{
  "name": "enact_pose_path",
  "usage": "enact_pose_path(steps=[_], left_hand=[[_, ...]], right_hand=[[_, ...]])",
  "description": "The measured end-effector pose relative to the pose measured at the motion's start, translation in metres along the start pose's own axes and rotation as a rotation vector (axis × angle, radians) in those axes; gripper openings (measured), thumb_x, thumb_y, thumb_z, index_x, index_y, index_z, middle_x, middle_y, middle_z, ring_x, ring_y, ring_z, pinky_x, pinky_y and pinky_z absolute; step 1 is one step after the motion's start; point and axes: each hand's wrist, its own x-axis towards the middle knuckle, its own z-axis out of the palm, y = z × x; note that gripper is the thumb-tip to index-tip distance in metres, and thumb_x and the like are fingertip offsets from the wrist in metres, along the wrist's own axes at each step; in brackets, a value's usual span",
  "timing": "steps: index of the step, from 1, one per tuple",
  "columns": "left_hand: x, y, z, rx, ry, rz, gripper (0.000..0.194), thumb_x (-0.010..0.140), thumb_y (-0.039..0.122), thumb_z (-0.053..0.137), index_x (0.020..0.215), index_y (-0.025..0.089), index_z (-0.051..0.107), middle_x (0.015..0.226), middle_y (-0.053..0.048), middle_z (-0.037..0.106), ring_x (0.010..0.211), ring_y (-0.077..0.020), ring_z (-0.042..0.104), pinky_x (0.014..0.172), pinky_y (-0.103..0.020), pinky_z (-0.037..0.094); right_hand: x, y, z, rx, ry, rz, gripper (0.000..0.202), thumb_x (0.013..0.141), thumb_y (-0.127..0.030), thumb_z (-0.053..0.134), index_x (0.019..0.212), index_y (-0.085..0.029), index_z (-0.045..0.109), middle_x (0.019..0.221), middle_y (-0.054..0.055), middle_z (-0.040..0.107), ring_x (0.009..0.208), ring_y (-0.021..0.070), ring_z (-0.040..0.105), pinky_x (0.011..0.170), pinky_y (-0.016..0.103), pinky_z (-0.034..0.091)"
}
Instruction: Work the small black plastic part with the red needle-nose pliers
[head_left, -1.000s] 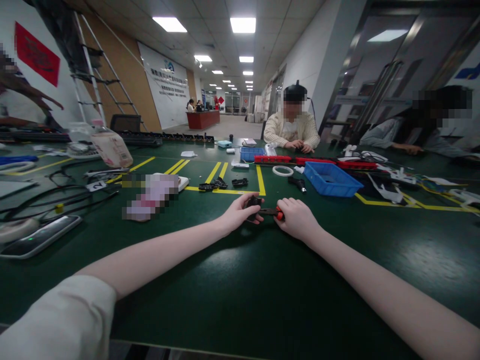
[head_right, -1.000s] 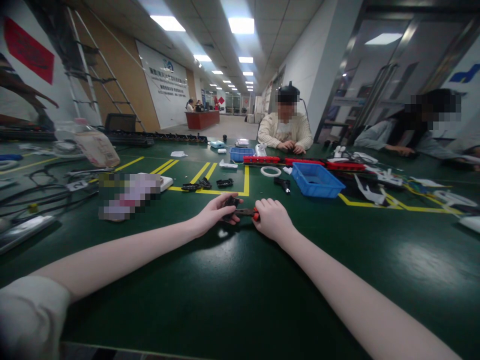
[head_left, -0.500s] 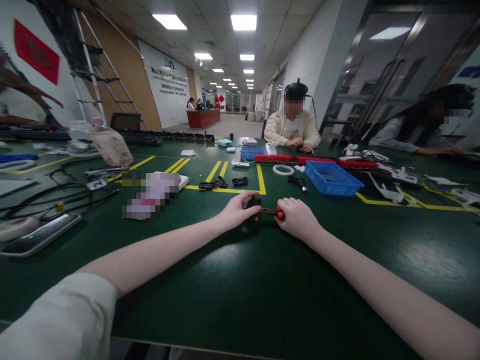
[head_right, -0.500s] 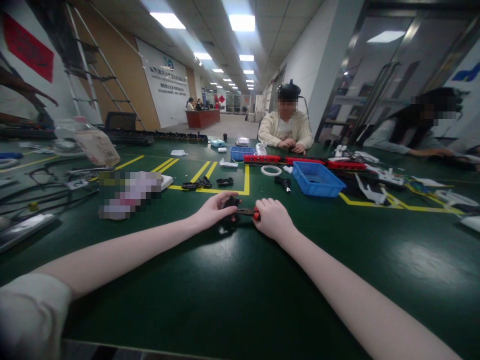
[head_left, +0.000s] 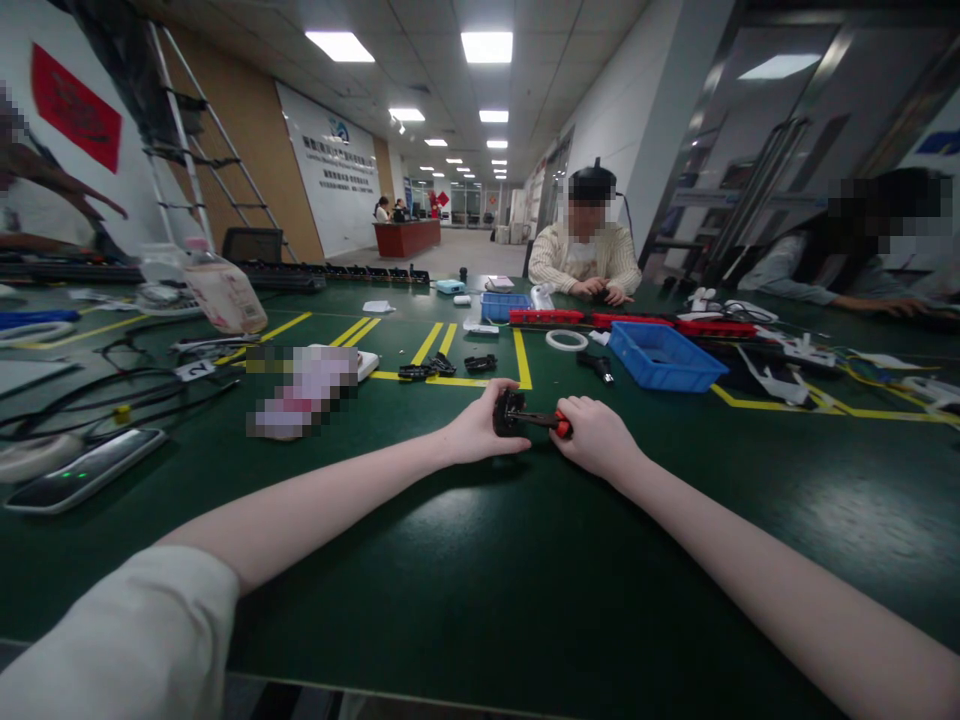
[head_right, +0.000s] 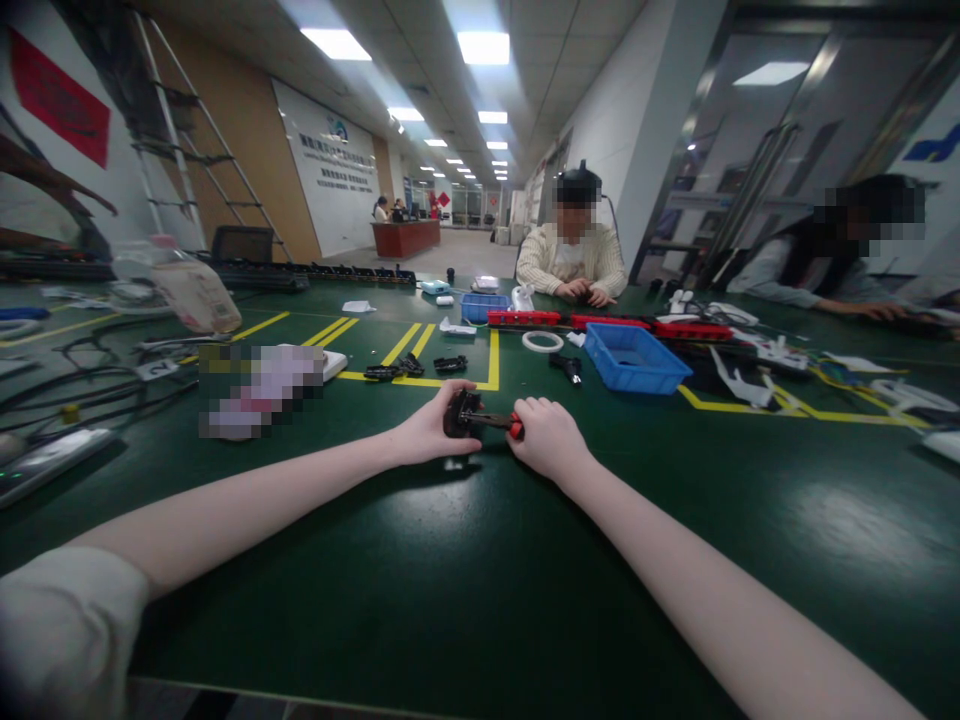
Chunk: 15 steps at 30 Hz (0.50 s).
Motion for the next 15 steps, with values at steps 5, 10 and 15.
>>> enact_pose_path(steps=[5, 10, 15], left_hand=[[0.0014, -0.0018, -0.0008, -0.007, -0.027, 0.015, 0.075, 0.066, 0.020, 0.075, 0.126, 0.020, 0.031, 0.118, -0.011, 0.056, 0.097, -0.0206, 0.063, 0.080, -0.034, 0.051], [0.0020, -0.0005, -0.0006, 0.034, 0.023, -0.018, 0.064, 0.065, 0.024, 0.076, 0.114, 0.020, 0.035, 0.105, -0.005, 0.057, 0.076, -0.0138, 0.061, 0.065, -0.027, 0.049], [-0.0001, 0.0078, -0.0020, 0.115, 0.050, -0.053, 0.059, 0.064, 0.038, 0.079, 0.104, 0.019, 0.040, 0.079, 0.004, 0.054, 0.064, -0.0115, 0.052, 0.058, -0.024, 0.042]], right_hand=[[0.0002, 0.0008, 0.0014, 0.017, -0.011, 0.018, 0.006, 0.080, -0.025, 0.053, 0.079, -0.019, 0.052, 0.083, 0.008, 0.063, 0.078, 0.0199, 0.055, 0.069, 0.029, 0.037], [0.0006, 0.0009, 0.0010, 0.042, -0.023, 0.030, 0.007, 0.080, -0.026, 0.054, 0.078, -0.020, 0.052, 0.082, 0.006, 0.063, 0.075, 0.0186, 0.055, 0.066, 0.028, 0.037], [0.0001, -0.0001, -0.0013, 0.054, -0.021, 0.030, 0.006, 0.080, -0.025, 0.055, 0.079, -0.020, 0.052, 0.082, 0.007, 0.063, 0.077, 0.0190, 0.055, 0.067, 0.028, 0.038]])
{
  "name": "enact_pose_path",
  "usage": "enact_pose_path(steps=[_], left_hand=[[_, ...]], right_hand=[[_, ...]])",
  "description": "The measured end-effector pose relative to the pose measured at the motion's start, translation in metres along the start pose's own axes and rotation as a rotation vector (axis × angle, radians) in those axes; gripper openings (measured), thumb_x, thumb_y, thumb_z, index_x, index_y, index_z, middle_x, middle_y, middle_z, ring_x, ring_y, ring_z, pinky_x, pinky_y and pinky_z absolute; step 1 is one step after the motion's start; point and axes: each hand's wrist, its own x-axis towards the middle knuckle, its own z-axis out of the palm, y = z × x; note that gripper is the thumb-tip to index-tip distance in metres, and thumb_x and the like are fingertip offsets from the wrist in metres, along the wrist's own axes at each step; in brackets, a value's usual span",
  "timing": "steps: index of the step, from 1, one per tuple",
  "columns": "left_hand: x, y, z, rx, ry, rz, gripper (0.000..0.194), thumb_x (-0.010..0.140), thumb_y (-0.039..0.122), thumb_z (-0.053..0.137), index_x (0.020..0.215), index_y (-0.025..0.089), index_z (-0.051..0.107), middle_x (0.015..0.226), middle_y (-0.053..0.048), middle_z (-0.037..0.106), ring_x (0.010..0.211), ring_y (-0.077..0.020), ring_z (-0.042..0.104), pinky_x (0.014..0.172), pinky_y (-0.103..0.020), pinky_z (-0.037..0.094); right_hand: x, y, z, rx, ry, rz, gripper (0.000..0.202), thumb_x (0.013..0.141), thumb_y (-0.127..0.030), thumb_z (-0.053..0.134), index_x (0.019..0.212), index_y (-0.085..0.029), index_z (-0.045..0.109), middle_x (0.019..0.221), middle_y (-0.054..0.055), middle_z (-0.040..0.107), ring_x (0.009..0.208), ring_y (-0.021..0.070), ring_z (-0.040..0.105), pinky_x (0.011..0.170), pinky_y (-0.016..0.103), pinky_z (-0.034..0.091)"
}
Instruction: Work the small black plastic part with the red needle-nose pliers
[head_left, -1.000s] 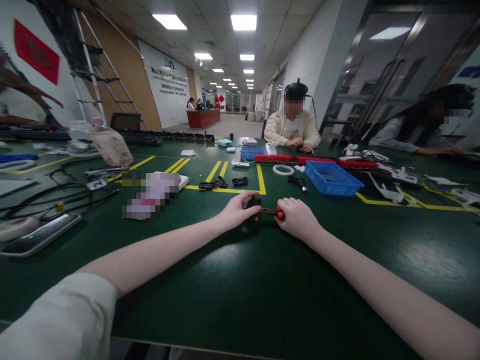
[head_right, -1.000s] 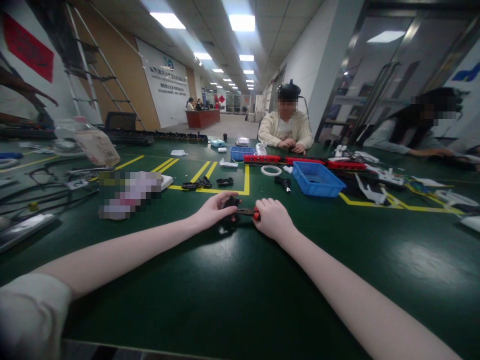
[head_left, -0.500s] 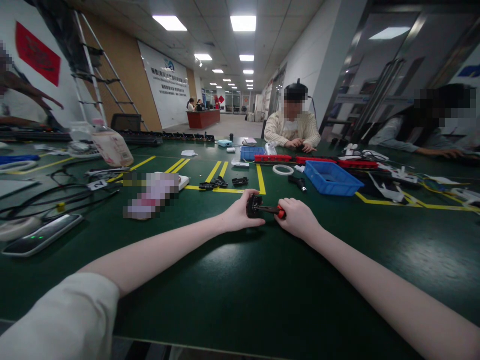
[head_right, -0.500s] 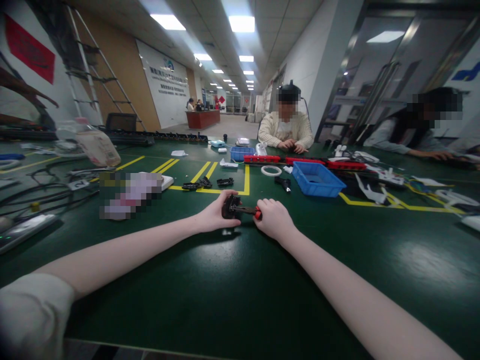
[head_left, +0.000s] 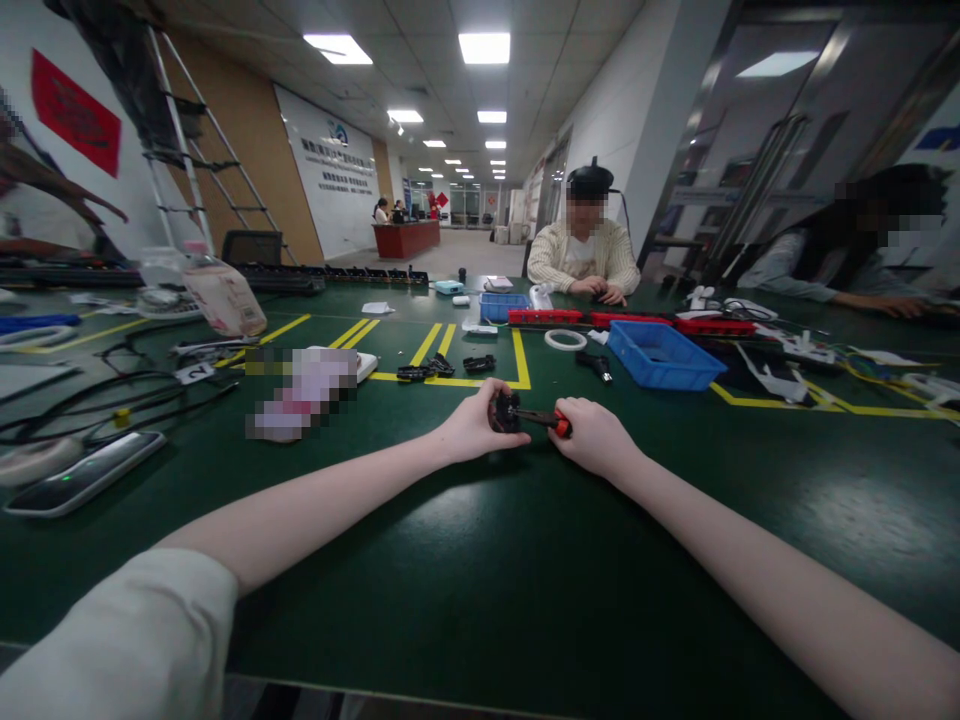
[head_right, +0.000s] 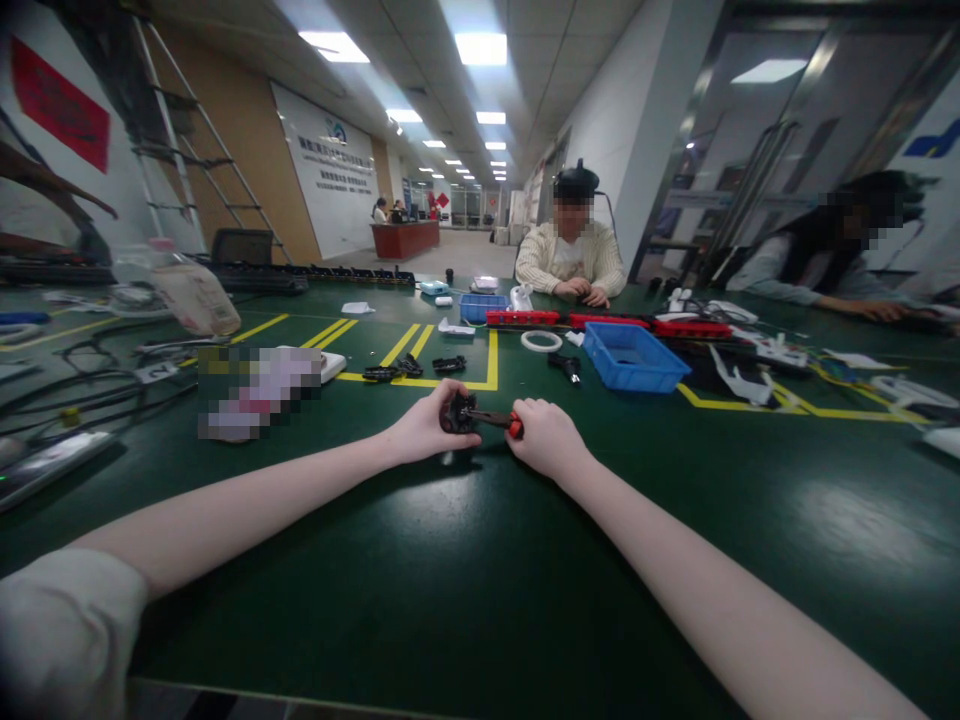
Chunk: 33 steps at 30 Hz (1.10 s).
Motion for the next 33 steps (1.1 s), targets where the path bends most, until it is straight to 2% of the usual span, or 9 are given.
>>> enact_pose_path(steps=[2, 6, 11, 22, 33], left_hand=[[-0.0011, 0.0026, -0.0009, 0.045, 0.000, -0.011, 0.058, 0.064, 0.043, 0.079, 0.102, 0.019, 0.042, 0.074, 0.005, 0.052, 0.063, -0.0119, 0.050, 0.057, -0.024, 0.040], [-0.0026, 0.0045, -0.0013, 0.128, 0.028, -0.005, 0.057, 0.063, 0.048, 0.079, 0.096, 0.019, 0.043, 0.079, 0.003, 0.051, 0.066, -0.0129, 0.050, 0.058, -0.025, 0.039], [-0.0031, 0.0049, -0.0009, 0.153, 0.039, 0.072, 0.049, 0.065, 0.046, 0.078, 0.091, 0.018, 0.047, 0.084, 0.001, 0.049, 0.068, -0.0119, 0.048, 0.059, -0.024, 0.040], [-0.0014, 0.0076, -0.0003, -0.012, 0.011, 0.015, 0.046, 0.063, 0.037, 0.080, 0.088, 0.016, 0.048, 0.093, -0.002, 0.058, 0.060, -0.0076, 0.049, 0.055, -0.023, 0.043], [-0.0004, 0.0074, -0.0003, -0.124, -0.001, -0.035, 0.046, 0.062, 0.034, 0.081, 0.090, 0.016, 0.050, 0.091, -0.002, 0.061, 0.057, -0.0056, 0.049, 0.054, -0.022, 0.043]], right_hand=[[-0.0002, -0.0004, -0.0010, 0.002, 0.004, -0.004, 0.004, 0.079, -0.023, 0.055, 0.079, -0.019, 0.052, 0.083, 0.007, 0.063, 0.077, 0.0190, 0.055, 0.067, 0.028, 0.038], [-0.0001, -0.0002, -0.0016, 0.003, 0.013, -0.020, 0.002, 0.079, -0.021, 0.054, 0.079, -0.019, 0.053, 0.084, 0.008, 0.063, 0.078, 0.0200, 0.055, 0.069, 0.029, 0.038], [0.0003, 0.0012, 0.0000, 0.004, 0.022, -0.028, 0.003, 0.079, -0.021, 0.054, 0.080, -0.019, 0.053, 0.086, 0.009, 0.062, 0.079, 0.0209, 0.054, 0.071, 0.030, 0.038], [0.0002, 0.0023, 0.0020, 0.006, 0.033, -0.024, 0.004, 0.078, -0.023, 0.053, 0.079, -0.020, 0.051, 0.084, 0.008, 0.062, 0.078, 0.0208, 0.053, 0.070, 0.030, 0.037], [0.0004, 0.0026, 0.0029, 0.020, 0.047, -0.027, 0.004, 0.078, -0.023, 0.052, 0.078, -0.019, 0.051, 0.082, 0.008, 0.061, 0.076, 0.0204, 0.052, 0.068, 0.030, 0.037]])
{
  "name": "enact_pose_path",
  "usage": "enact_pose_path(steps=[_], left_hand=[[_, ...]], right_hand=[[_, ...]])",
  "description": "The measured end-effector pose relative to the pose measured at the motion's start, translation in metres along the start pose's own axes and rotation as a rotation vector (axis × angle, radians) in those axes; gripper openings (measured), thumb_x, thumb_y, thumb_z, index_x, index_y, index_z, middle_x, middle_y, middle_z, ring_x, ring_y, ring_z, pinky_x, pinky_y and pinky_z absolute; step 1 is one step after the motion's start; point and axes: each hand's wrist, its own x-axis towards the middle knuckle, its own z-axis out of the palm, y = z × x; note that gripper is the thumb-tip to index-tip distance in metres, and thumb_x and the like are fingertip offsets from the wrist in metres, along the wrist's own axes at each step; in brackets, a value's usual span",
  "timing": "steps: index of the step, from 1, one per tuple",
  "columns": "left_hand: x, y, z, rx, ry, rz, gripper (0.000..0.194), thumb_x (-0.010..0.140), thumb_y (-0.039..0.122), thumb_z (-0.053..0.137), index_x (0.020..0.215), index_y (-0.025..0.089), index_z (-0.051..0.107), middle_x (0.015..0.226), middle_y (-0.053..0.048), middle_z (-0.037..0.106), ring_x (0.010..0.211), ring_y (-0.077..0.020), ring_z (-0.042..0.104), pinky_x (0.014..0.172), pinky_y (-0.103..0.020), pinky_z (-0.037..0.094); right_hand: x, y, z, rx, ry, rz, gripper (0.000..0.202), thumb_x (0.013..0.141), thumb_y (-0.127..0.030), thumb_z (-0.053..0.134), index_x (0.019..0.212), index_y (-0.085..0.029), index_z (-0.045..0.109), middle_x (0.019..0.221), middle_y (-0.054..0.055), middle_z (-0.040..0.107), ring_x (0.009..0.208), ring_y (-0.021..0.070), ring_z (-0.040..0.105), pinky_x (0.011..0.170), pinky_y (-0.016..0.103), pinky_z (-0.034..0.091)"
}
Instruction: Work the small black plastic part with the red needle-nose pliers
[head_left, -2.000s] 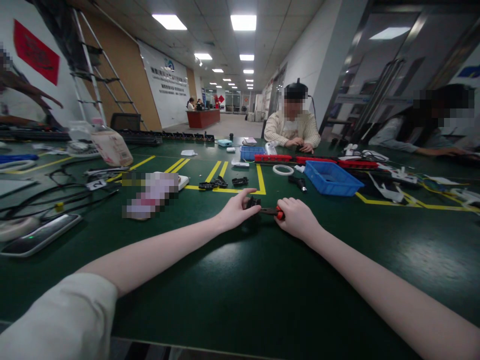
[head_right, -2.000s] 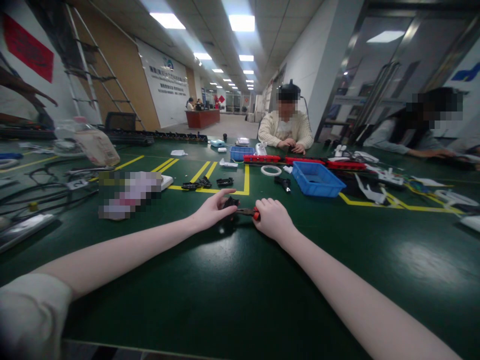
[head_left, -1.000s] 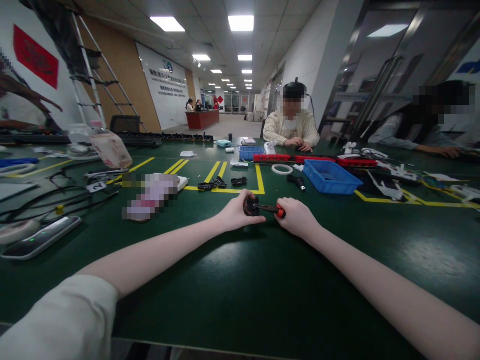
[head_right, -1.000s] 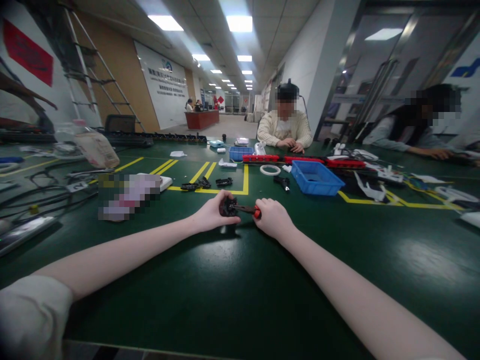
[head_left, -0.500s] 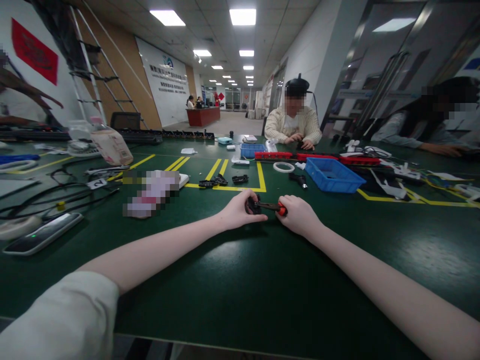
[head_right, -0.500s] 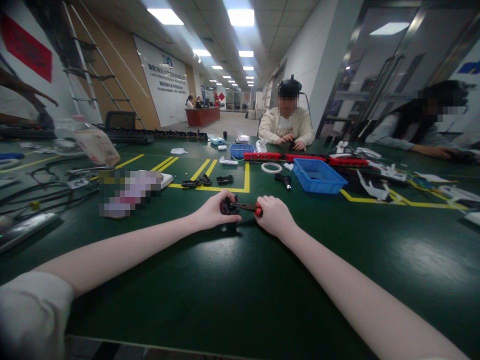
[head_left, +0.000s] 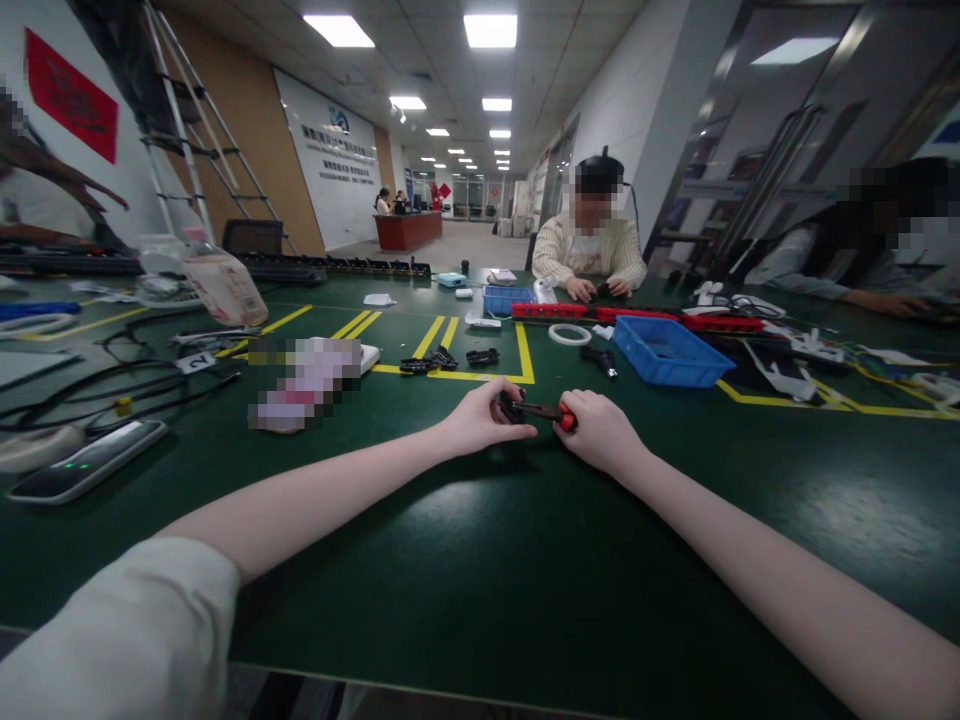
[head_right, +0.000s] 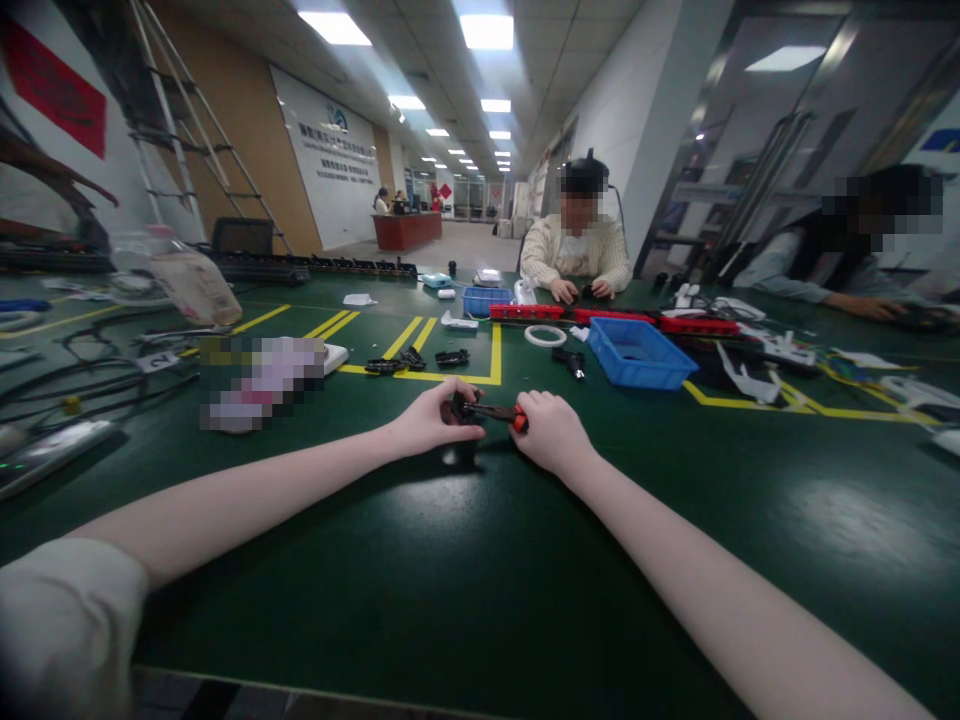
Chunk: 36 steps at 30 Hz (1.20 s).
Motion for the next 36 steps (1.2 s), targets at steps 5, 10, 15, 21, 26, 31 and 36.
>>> enact_pose_path(steps=[5, 10, 15, 21, 26, 31, 36], left_hand=[[0.0001, 0.0000, 0.0001, -0.010, -0.001, -0.005, 0.045, 0.061, 0.032, 0.081, 0.089, 0.016, 0.051, 0.095, -0.002, 0.061, 0.058, -0.0047, 0.048, 0.055, -0.021, 0.044], [0.0012, -0.0007, -0.0014, -0.041, -0.043, -0.002, 0.044, 0.063, 0.028, 0.079, 0.095, 0.017, 0.052, 0.106, -0.003, 0.060, 0.053, -0.0014, 0.046, 0.049, -0.018, 0.040], [0.0025, -0.0030, -0.0039, -0.068, -0.100, 0.014, 0.042, 0.063, 0.024, 0.079, 0.095, 0.015, 0.054, 0.128, -0.010, 0.052, 0.053, 0.0001, 0.048, 0.049, -0.018, 0.040], [0.0004, -0.0012, -0.0062, -0.090, -0.163, 0.047, 0.039, 0.068, 0.021, 0.073, 0.102, 0.016, 0.054, 0.135, -0.012, 0.047, 0.055, 0.0002, 0.049, 0.050, -0.018, 0.040], [-0.0015, 0.0045, -0.0065, -0.137, -0.183, 0.035, 0.040, 0.071, 0.021, 0.071, 0.106, 0.017, 0.054, 0.135, -0.011, 0.049, 0.052, 0.0014, 0.048, 0.047, -0.016, 0.037], [-0.0014, 0.0051, -0.0058, -0.166, -0.153, 0.044, 0.037, 0.070, 0.020, 0.072, 0.103, 0.017, 0.056, 0.139, -0.012, 0.045, 0.049, 0.0041, 0.048, 0.046, -0.014, 0.039], [-0.0004, 0.0034, -0.0059, -0.153, -0.139, 0.035, 0.037, 0.069, 0.020, 0.074, 0.102, 0.016, 0.059, 0.142, -0.013, 0.042, 0.050, 0.0039, 0.051, 0.047, -0.014, 0.042]], right_hand=[[0.0002, 0.0010, 0.0004, 0.005, -0.005, -0.004, 0.004, 0.078, -0.023, 0.052, 0.078, -0.020, 0.051, 0.082, 0.008, 0.061, 0.076, 0.0205, 0.053, 0.069, 0.030, 0.037], [0.0003, 0.0010, 0.0009, 0.002, -0.011, 0.007, 0.005, 0.078, -0.024, 0.052, 0.078, -0.020, 0.051, 0.082, 0.008, 0.061, 0.076, 0.0204, 0.053, 0.069, 0.030, 0.037], [0.0000, -0.0001, 0.0002, 0.002, -0.033, 0.020, 0.005, 0.078, -0.025, 0.053, 0.077, -0.020, 0.051, 0.080, 0.006, 0.062, 0.075, 0.0195, 0.054, 0.068, 0.029, 0.037], [-0.0001, -0.0009, -0.0022, 0.005, -0.050, 0.036, 0.006, 0.079, -0.025, 0.053, 0.076, -0.020, 0.052, 0.080, 0.006, 0.062, 0.075, 0.0187, 0.055, 0.067, 0.028, 0.037], [-0.0001, -0.0003, -0.0038, 0.015, -0.058, 0.055, 0.006, 0.079, -0.026, 0.054, 0.076, -0.021, 0.052, 0.080, 0.005, 0.062, 0.074, 0.0179, 0.055, 0.065, 0.027, 0.037], [-0.0001, -0.0003, -0.0051, 0.029, -0.067, 0.076, 0.007, 0.079, -0.025, 0.055, 0.075, -0.021, 0.051, 0.079, 0.005, 0.062, 0.073, 0.0172, 0.055, 0.063, 0.026, 0.037], [-0.0003, -0.0011, -0.0059, 0.036, -0.068, 0.079, 0.009, 0.079, -0.025, 0.055, 0.073, -0.021, 0.049, 0.078, 0.004, 0.061, 0.071, 0.0166, 0.055, 0.062, 0.026, 0.037]])
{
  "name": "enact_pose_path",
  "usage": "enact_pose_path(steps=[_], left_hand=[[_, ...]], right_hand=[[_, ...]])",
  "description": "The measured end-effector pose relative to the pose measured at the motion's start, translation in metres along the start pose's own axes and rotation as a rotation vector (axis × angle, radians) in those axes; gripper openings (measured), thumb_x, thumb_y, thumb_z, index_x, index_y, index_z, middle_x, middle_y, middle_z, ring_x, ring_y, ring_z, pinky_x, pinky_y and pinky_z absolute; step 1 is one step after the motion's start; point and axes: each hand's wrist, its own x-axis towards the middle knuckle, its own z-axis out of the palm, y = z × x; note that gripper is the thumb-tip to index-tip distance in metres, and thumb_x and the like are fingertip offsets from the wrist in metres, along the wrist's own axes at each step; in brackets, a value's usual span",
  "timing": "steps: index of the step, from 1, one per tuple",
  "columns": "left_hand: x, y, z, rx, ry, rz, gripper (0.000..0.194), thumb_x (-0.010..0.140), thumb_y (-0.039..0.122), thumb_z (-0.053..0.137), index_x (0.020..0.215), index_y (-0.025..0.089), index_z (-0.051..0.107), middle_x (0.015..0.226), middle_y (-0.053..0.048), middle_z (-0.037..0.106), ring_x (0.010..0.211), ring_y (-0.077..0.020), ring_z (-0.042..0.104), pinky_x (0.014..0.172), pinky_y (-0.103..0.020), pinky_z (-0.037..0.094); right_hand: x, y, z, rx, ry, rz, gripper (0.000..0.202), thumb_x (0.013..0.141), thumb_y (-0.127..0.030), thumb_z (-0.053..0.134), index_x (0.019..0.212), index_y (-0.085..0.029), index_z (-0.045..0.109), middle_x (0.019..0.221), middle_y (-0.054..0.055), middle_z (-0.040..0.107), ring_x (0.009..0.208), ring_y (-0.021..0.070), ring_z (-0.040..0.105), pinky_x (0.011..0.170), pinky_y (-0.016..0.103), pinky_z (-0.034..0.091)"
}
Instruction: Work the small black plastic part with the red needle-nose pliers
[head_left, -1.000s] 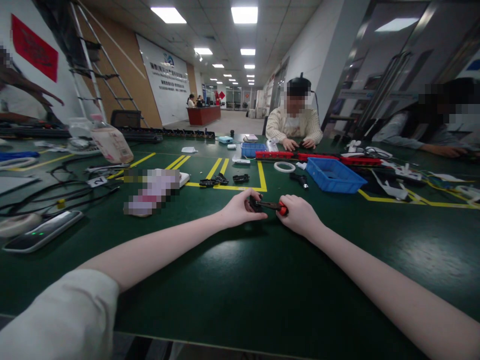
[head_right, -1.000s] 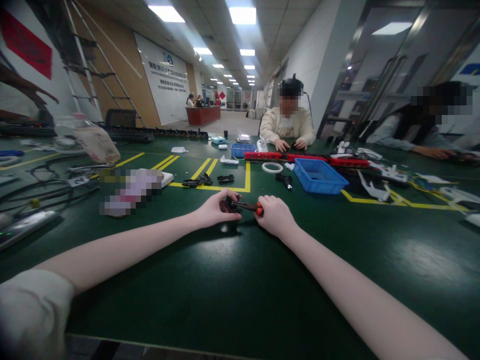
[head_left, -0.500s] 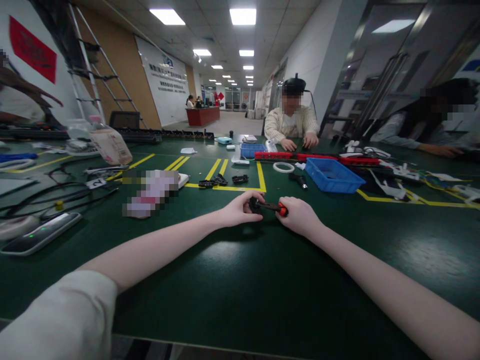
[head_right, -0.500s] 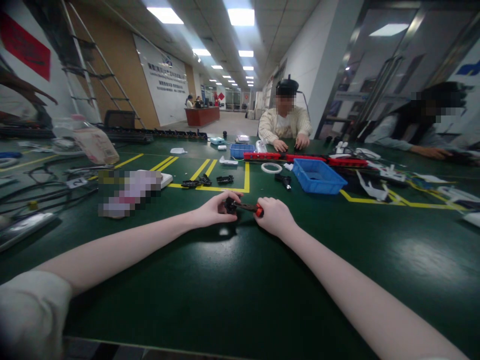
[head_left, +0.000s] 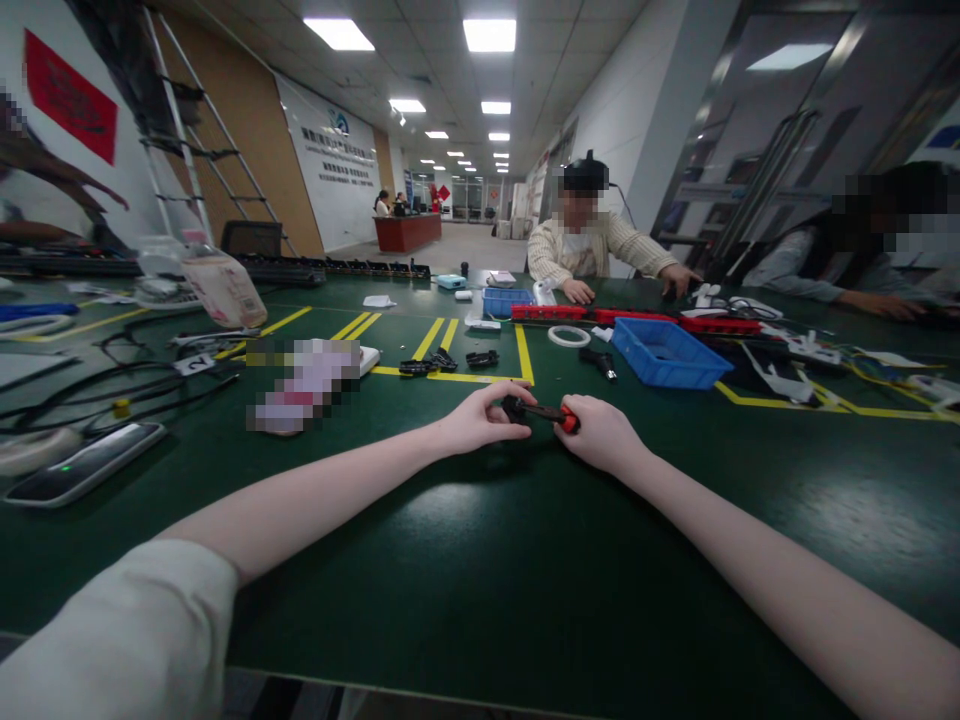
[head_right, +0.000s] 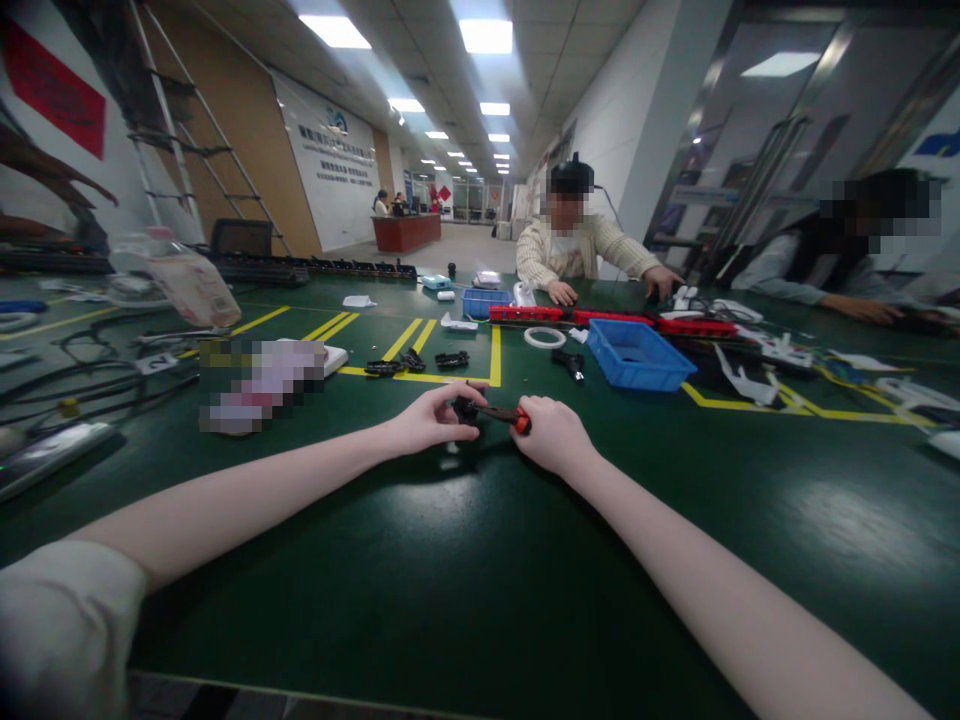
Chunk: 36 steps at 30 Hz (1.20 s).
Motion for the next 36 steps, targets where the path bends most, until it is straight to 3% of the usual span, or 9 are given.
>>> enact_pose_path(steps=[14, 29, 36], left_hand=[[0.002, -0.004, 0.002, 0.010, 0.054, 0.003, 0.037, 0.068, 0.021, 0.075, 0.101, 0.014, 0.060, 0.134, -0.012, 0.050, 0.050, 0.0037, 0.052, 0.048, -0.013, 0.044], [0.001, -0.008, -0.001, 0.105, 0.057, 0.059, 0.037, 0.070, 0.015, 0.075, 0.105, 0.014, 0.062, 0.138, -0.014, 0.043, 0.054, 0.0036, 0.052, 0.056, -0.017, 0.049], [0.000, -0.014, -0.002, 0.198, 0.053, 0.139, 0.038, 0.072, 0.020, 0.075, 0.107, 0.016, 0.063, 0.138, -0.014, 0.041, 0.058, 0.0004, 0.056, 0.062, -0.022, 0.055]], right_hand=[[0.000, 0.001, 0.004, -0.028, 0.079, 0.001, 0.008, 0.080, -0.028, 0.052, 0.077, -0.021, 0.050, 0.081, 0.007, 0.061, 0.075, 0.0195, 0.054, 0.066, 0.029, 0.037], [0.001, -0.001, 0.002, -0.025, 0.007, 0.035, 0.012, 0.081, -0.029, 0.054, 0.074, -0.021, 0.050, 0.076, 0.005, 0.062, 0.070, 0.0169, 0.055, 0.061, 0.027, 0.036], [-0.001, 0.000, 0.002, -0.030, 0.018, 0.029, 0.011, 0.081, -0.029, 0.054, 0.074, -0.020, 0.051, 0.076, 0.005, 0.062, 0.068, 0.0169, 0.055, 0.061, 0.027, 0.035]])
